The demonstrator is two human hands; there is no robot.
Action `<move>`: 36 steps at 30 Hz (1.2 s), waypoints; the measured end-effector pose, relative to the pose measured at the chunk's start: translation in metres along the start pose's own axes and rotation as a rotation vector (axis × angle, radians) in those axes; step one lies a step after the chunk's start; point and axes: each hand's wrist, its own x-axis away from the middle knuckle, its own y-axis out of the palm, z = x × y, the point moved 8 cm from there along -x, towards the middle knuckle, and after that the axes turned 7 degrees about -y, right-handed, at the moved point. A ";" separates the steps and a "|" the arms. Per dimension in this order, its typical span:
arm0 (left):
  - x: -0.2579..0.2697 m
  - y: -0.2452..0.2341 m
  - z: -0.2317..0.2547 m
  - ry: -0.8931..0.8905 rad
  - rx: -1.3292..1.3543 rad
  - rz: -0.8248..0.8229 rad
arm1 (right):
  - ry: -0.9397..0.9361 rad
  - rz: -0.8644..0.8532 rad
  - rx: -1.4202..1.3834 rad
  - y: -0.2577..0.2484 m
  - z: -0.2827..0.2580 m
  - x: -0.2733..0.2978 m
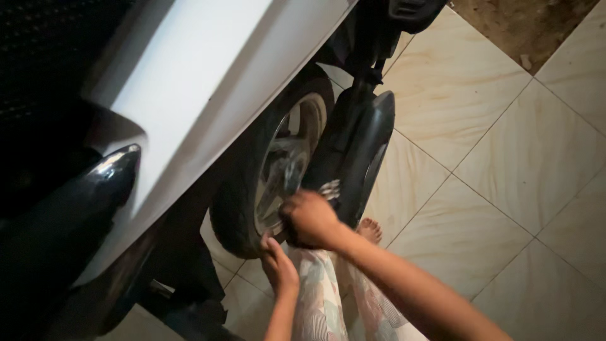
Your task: The person wipes the handlebars, mirrors, front fairing, seat, and rear wheel area of a white scooter using a dark cloth. The cleaning proceeds from the front controls to the rear bodywork and wheel.
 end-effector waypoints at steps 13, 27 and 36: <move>-0.011 0.013 -0.003 -0.064 0.208 -0.042 | 0.200 0.508 0.197 -0.079 0.141 0.005; -0.009 -0.006 0.022 0.078 -0.009 -0.066 | -0.122 0.306 -0.413 -0.078 0.032 0.024; -0.008 0.016 0.030 0.102 0.021 -0.069 | 0.085 0.806 -0.081 -0.074 0.106 0.080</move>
